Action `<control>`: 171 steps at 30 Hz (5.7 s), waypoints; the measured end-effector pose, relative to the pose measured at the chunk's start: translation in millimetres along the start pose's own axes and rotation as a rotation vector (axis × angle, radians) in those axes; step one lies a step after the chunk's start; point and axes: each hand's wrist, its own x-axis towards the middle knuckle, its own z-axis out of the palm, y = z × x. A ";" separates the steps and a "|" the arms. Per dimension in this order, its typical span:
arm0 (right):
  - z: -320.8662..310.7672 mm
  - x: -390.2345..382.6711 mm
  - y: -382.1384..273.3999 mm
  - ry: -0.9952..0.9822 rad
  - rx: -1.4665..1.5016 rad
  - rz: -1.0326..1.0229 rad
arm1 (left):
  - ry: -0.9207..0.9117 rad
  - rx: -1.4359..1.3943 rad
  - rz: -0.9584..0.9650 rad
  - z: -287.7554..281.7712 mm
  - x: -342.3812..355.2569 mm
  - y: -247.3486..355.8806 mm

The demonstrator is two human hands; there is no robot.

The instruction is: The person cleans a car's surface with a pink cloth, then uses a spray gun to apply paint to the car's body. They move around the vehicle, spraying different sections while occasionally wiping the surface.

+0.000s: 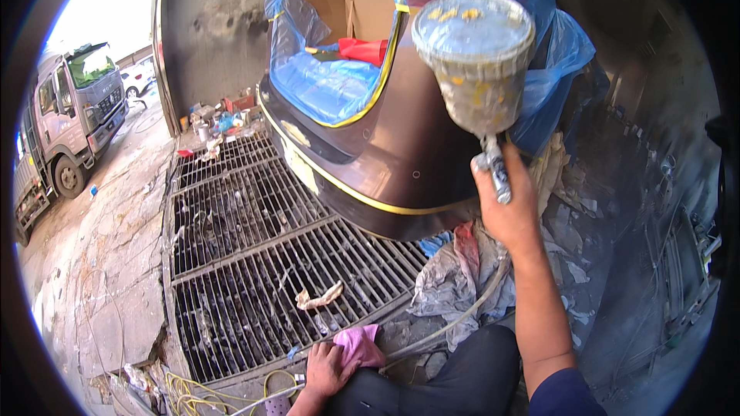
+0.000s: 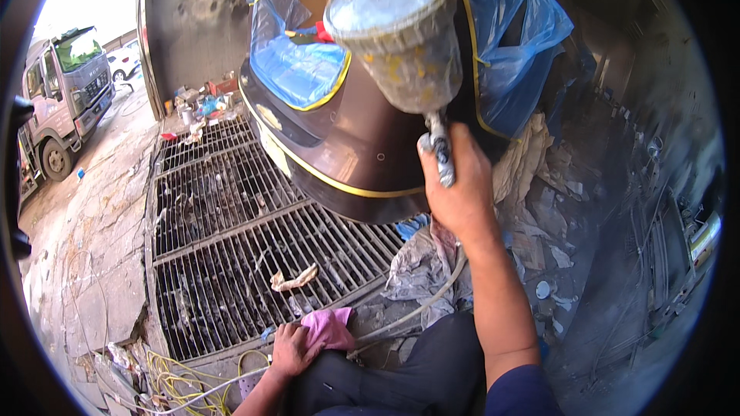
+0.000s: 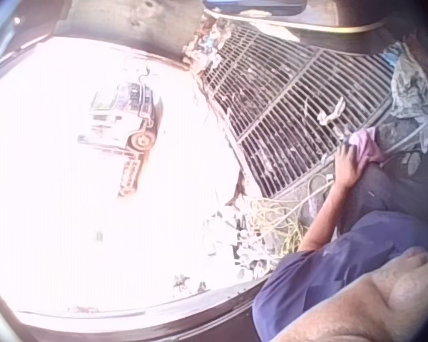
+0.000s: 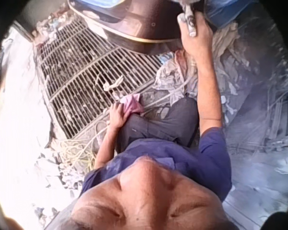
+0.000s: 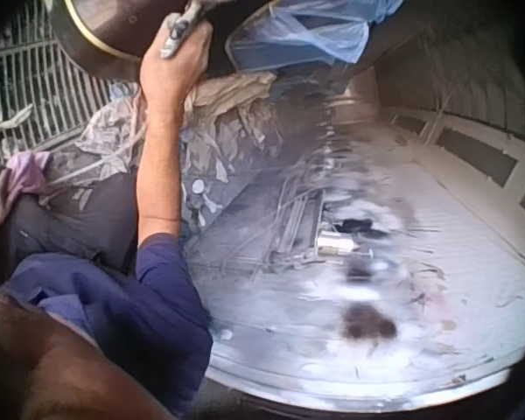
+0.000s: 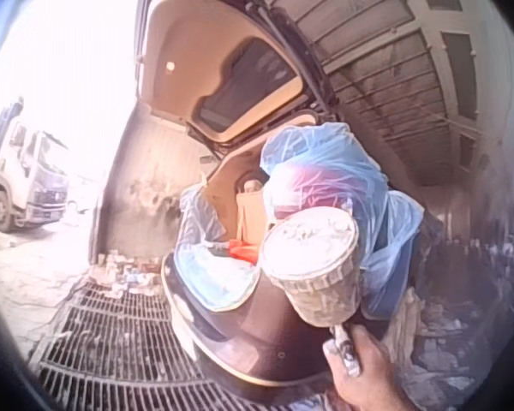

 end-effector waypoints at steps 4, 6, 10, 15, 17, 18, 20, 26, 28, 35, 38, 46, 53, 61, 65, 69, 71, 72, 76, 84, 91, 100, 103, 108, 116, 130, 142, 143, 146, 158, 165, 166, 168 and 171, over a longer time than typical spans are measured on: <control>-9.8 40.1 -9.6 0.032 -0.088 -0.071 | -0.035 0.006 -0.036 -8.5 5.9 10.5; -9.0 52.8 -18.0 0.034 -0.104 -0.072 | -0.031 0.011 -0.027 -5.2 8.3 11.3; 6.5 35.9 -24.7 -0.103 -0.087 -0.016 | -0.020 0.009 -0.034 -7.1 8.4 16.0; 47.7 -38.2 2.3 -0.365 -0.089 -0.017 | -0.008 0.020 -0.036 -10.4 5.6 13.2; 59.2 -67.9 4.1 -0.585 -0.130 0.045 | -0.008 0.018 -0.035 -8.4 5.8 13.7; 66.2 -83.4 1.6 -0.645 -0.099 0.067 | -0.015 0.021 -0.039 -9.6 4.9 12.8; 76.5 -110.9 7.2 -0.795 -0.134 0.082 | -0.021 0.014 -0.037 -7.2 9.2 15.6; 88.6 -154.7 15.5 -1.116 -0.100 0.163 | -0.022 -0.001 -0.046 -6.6 12.5 16.8; 85.5 -157.7 18.8 -1.090 -0.120 0.161 | -0.035 0.007 -0.048 -5.1 12.5 15.9; 42.8 -109.1 46.2 -0.471 -0.092 0.054 | -0.032 -0.027 -0.040 -1.8 8.8 9.1; 32.0 -91.3 38.5 -0.179 -0.077 0.041 | -0.059 -0.033 -0.054 -7.2 8.8 9.3; 71.8 -186.7 71.2 -0.649 -0.079 0.161 | -0.053 -0.074 -0.024 -1.4 19.3 20.7; 142.2 -249.0 66.6 -1.177 -0.179 0.275 | -0.108 -0.061 -0.068 -1.2 21.6 25.3; 150.7 -310.6 109.8 -0.982 -0.324 0.390 | -0.044 -0.087 -0.063 -4.3 15.8 22.2; 166.9 -314.3 116.5 -0.960 -0.363 0.431 | -0.058 -0.095 -0.089 -4.8 12.8 22.4; 214.9 -296.7 85.0 -0.958 -0.263 0.380 | -0.073 -0.093 -0.094 -7.8 6.3 19.2; 244.1 -277.8 62.9 -0.982 -0.204 0.338 | -0.094 -0.097 -0.097 -10.3 3.1 21.1; 260.5 -269.3 51.3 -1.003 -0.175 0.344 | -0.100 -0.095 -0.098 -11.7 2.4 21.9; 311.1 -234.6 15.5 -1.018 -0.084 0.272 | -0.134 -0.091 -0.100 -15.5 3.8 31.1; 348.4 -210.4 52.8 -1.194 0.082 -0.056 | -0.249 0.023 -0.123 -44.1 9.8 45.0; 371.7 -223.5 101.4 -1.227 0.307 -0.094 | -0.273 -0.024 -0.317 -106.6 -37.0 56.4; 287.5 -201.4 106.5 -1.137 0.343 0.049 | -0.290 -0.047 -0.754 -153.3 11.4 132.6; 226.0 -173.2 100.7 -1.185 0.290 0.145 | -0.170 -0.031 -0.996 -156.1 24.1 165.7; 122.4 -103.3 88.4 -1.180 0.300 0.289 | -0.019 0.034 -1.323 -227.7 98.1 188.1; 84.3 -30.7 47.1 -1.241 0.239 0.419 | 0.349 0.308 -1.261 -418.8 147.6 95.8; 287.2 49.2 -129.3 -0.509 0.119 1.545 | -0.198 0.041 -1.639 -619.7 36.2 -185.1; 432.7 105.0 -146.5 0.153 0.158 1.754 | -0.352 -0.038 -1.380 -759.8 239.1 -446.3; 437.0 107.0 -146.2 0.173 0.175 1.715 | -0.413 -0.038 -1.350 -753.9 244.0 -468.2; 454.1 113.3 -135.0 0.185 0.233 1.715 | -0.593 0.027 -1.251 -733.3 317.4 -496.3; 704.3 211.6 -103.8 0.144 0.463 1.797 | -1.051 0.108 -0.940 -662.7 586.1 -551.2; 833.8 288.9 -128.5 0.129 0.636 1.791 | -1.327 0.135 -0.800 -633.5 660.9 -632.4; 843.1 291.9 -133.7 0.139 0.641 1.775 | -1.385 0.118 -0.773 -626.3 662.3 -650.1; 861.4 305.1 -150.1 0.198 0.725 1.760 | -1.542 0.003 -0.586 -621.0 664.2 -694.6; 866.1 293.5 -173.2 0.293 0.675 1.734 | -1.643 0.126 -0.468 -614.9 686.1 -739.8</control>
